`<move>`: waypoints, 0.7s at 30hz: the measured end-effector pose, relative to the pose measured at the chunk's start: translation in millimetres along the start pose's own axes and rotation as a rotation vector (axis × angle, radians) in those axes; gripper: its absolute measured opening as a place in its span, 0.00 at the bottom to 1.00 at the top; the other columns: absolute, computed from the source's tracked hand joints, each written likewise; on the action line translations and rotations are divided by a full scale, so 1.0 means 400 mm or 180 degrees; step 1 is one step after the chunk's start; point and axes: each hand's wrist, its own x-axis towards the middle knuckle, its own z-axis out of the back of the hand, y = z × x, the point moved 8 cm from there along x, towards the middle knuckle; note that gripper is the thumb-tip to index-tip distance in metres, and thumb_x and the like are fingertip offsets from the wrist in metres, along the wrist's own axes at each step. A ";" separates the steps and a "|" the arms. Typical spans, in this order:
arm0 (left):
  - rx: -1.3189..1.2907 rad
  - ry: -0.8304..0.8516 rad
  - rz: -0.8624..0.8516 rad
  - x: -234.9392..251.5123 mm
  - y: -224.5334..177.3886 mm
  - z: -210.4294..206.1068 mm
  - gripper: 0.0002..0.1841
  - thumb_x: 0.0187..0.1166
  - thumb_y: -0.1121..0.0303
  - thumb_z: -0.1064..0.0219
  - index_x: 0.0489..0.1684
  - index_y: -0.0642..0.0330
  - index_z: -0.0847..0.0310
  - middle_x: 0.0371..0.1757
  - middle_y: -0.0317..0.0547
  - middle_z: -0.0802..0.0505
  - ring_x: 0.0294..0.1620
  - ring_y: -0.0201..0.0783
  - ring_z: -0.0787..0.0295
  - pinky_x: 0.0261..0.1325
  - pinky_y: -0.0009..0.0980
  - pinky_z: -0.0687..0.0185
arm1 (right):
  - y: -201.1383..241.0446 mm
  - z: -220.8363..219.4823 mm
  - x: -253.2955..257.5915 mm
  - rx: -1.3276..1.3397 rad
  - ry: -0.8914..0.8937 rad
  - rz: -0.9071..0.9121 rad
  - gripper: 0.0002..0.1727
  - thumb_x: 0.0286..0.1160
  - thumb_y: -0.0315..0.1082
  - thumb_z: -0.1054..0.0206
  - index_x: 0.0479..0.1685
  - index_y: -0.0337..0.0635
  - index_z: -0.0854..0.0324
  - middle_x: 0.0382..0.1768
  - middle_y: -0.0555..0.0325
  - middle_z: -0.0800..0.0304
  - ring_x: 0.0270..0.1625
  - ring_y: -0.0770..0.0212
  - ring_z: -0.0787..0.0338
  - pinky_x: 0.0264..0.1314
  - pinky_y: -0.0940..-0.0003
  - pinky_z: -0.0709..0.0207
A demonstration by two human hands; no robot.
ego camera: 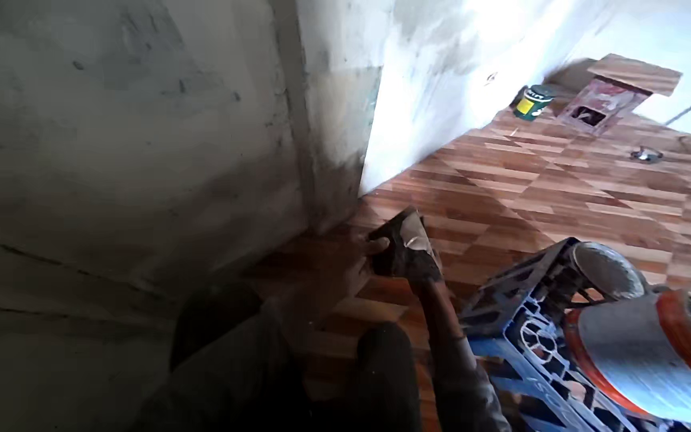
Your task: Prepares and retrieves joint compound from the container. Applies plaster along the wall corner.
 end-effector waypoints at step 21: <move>0.1745 -0.1141 -0.2169 0.006 -0.291 0.149 0.18 0.86 0.71 0.38 0.73 0.58 0.22 0.52 0.45 0.09 0.45 0.34 0.10 0.46 0.35 0.11 | 0.319 -0.131 -0.033 -0.1670 0.0015 0.2993 0.15 0.85 0.28 0.40 0.60 0.31 0.12 0.57 0.48 0.05 0.57 0.65 0.06 0.62 0.69 0.13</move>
